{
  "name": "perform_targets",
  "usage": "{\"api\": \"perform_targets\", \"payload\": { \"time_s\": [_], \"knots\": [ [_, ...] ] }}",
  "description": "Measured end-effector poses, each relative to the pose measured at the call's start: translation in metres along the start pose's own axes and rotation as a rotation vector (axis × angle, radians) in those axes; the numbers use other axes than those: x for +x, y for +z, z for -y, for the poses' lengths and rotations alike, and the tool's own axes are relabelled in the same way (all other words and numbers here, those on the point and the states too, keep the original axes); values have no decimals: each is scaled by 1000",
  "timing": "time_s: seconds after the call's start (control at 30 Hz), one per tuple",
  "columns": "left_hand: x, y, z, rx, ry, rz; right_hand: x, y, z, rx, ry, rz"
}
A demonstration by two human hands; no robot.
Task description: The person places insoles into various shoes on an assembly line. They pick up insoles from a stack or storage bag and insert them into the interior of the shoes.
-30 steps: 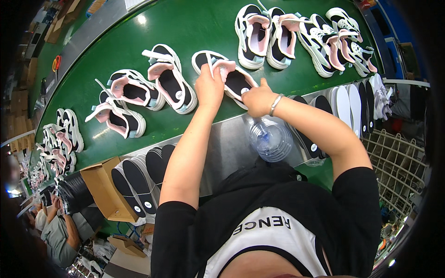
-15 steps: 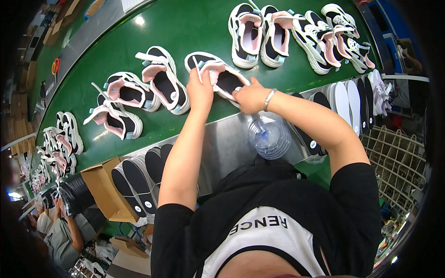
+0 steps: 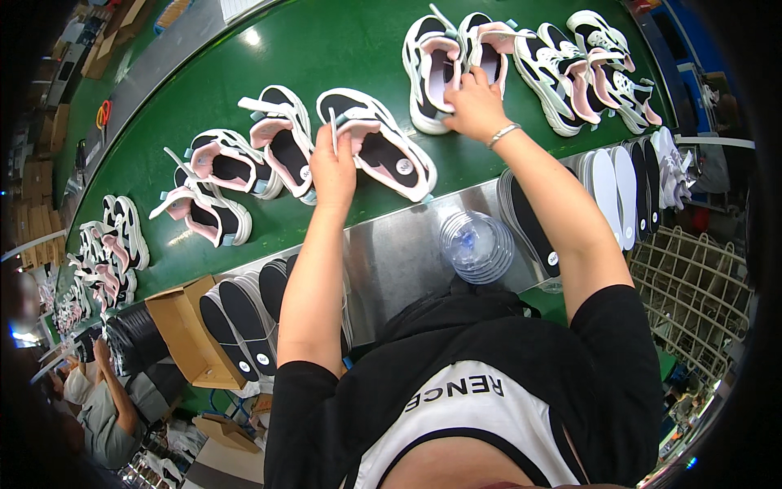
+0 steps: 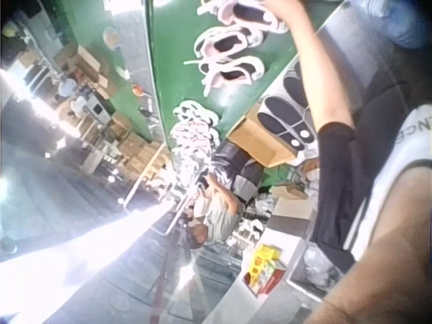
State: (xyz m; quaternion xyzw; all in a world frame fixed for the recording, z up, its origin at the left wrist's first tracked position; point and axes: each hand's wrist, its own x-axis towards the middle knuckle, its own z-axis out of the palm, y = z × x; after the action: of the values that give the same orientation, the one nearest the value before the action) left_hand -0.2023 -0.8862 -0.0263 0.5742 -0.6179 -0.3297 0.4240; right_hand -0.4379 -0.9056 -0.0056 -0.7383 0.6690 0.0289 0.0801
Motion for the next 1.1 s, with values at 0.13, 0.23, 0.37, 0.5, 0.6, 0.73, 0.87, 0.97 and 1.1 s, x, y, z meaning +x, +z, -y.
{"api": "perform_targets", "payload": {
  "time_s": [0.13, 0.23, 0.37, 0.5, 0.6, 0.73, 0.87, 0.97, 1.1],
  "knots": [
    [14, -2, -17, 495, 318, -286, -19, -3, -21, 11, -149, 31],
    [1, 2, -31, 389, 680, -27, -28, 3, -30, 22, -145, -26],
    [-22, 18, -40, 966, 613, 809, -27, -3, -22, -12, -120, 18],
    [-1, 42, -58, 1223, 289, 1173, -28, 0, -22, -1, -148, 6],
    [6, 51, -57, 1239, 199, 1210, -26, 3, -24, -15, -144, 10],
    [2, 51, -57, 1243, 269, 1119, -29, 3, -35, 19, -226, -1],
    [28, 17, -21, 1241, 566, 950, -47, 1, -45, -31, -330, -70],
    [44, -7, -20, 1093, 630, 715, -72, -5, -45, 9, -271, -281],
    [35, 4, -57, 596, 472, 472, -126, -21, -53, 192, -79, -352]
  ]
}}
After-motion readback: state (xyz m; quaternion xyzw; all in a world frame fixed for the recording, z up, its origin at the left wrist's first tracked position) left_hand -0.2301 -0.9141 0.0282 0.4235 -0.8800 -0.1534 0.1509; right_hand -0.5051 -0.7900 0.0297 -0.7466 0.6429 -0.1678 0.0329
